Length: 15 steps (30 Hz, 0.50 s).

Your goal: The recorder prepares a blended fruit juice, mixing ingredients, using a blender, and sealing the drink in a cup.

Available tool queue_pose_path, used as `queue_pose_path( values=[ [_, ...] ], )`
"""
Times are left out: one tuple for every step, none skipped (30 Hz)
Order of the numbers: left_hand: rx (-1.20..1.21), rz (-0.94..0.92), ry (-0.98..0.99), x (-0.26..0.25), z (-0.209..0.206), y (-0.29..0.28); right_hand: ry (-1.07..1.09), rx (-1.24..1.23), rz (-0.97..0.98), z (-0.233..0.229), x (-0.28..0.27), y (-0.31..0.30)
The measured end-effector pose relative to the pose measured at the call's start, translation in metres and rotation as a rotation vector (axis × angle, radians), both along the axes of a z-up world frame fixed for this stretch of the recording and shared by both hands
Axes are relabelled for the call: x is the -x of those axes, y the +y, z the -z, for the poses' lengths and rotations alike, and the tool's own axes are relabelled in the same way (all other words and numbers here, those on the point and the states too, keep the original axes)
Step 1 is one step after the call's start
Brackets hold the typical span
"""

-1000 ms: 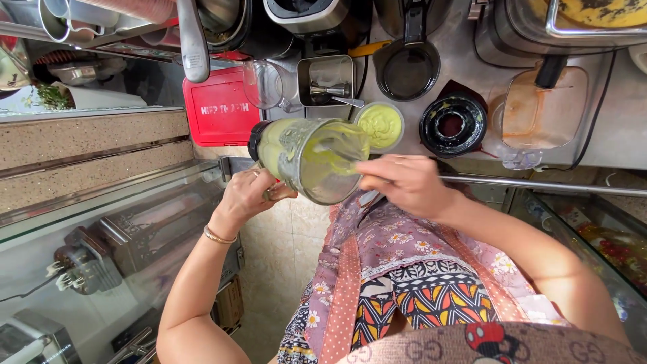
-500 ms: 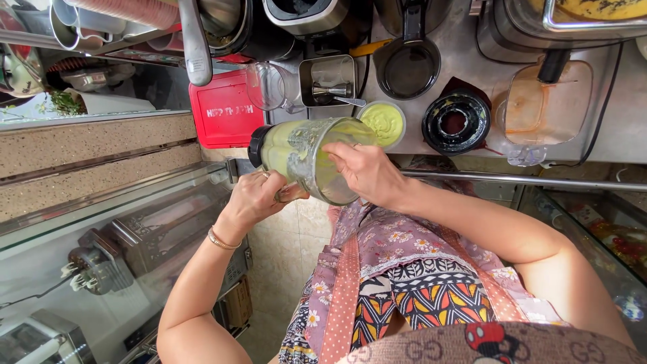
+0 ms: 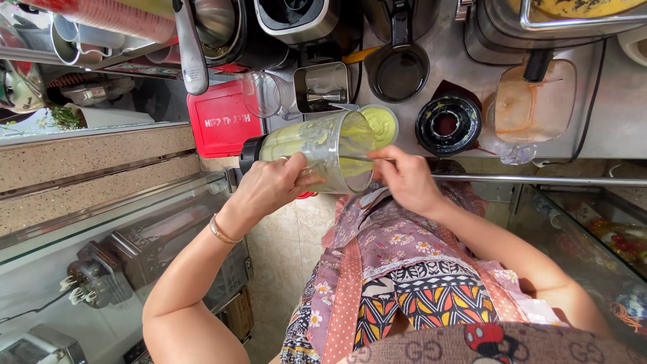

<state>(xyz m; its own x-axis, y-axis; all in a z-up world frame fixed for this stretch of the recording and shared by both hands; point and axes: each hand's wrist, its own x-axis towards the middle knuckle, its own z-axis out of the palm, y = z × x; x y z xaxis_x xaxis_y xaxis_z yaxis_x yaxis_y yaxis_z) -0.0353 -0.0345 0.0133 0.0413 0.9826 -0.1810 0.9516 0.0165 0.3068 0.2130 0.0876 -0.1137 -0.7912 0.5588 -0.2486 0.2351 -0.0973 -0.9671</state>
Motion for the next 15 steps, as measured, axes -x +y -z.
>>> queue_pose_path(
  values=[
    [0.037,-0.021,-0.008,-0.001,0.0,0.003,0.012,0.045,0.063,0.016,-0.012,-0.002],
    [0.074,-0.04,-0.016,-0.002,0.0,0.007,0.022,0.09,0.129,0.032,-0.025,-0.005],
    [0.072,-0.037,-0.018,-0.003,0.0,0.01,0.021,0.088,0.131,0.039,-0.038,-0.003],
    [0.093,-0.059,-0.042,-0.004,0.001,0.014,0.045,0.153,0.216,0.047,-0.051,0.0],
    [0.113,-0.081,-0.066,-0.005,0.002,0.018,0.071,0.217,0.301,0.054,-0.065,0.003],
    [0.111,-0.078,-0.065,-0.006,0.002,0.02,0.073,0.214,0.303,0.053,-0.068,0.003],
    [0.106,-0.089,-0.084,-0.007,0.002,0.023,0.105,0.23,0.342,0.052,-0.071,0.003],
    [0.103,-0.099,-0.105,-0.009,0.002,0.026,0.137,0.245,0.381,0.05,-0.074,0.002],
    [0.102,-0.095,-0.105,-0.011,0.001,0.029,0.138,0.244,0.385,0.046,-0.066,0.002],
    [0.117,-0.092,-0.094,-0.014,0.0,0.033,0.141,0.231,0.324,0.041,-0.059,0.001],
    [0.133,-0.09,-0.082,-0.017,0.0,0.036,0.144,0.217,0.264,0.036,-0.052,0.001],
    [0.132,-0.086,-0.08,-0.02,-0.001,0.039,0.146,0.216,0.267,0.029,-0.039,0.003],
    [0.152,-0.081,-0.074,-0.023,-0.003,0.042,0.125,0.157,0.187,0.022,-0.026,0.005],
    [0.171,-0.077,-0.066,-0.026,-0.004,0.044,0.105,0.097,0.105,0.015,-0.013,0.008],
    [0.17,-0.075,-0.063,-0.026,-0.005,0.044,0.108,0.097,0.107,0.021,-0.012,0.007]
  ],
)
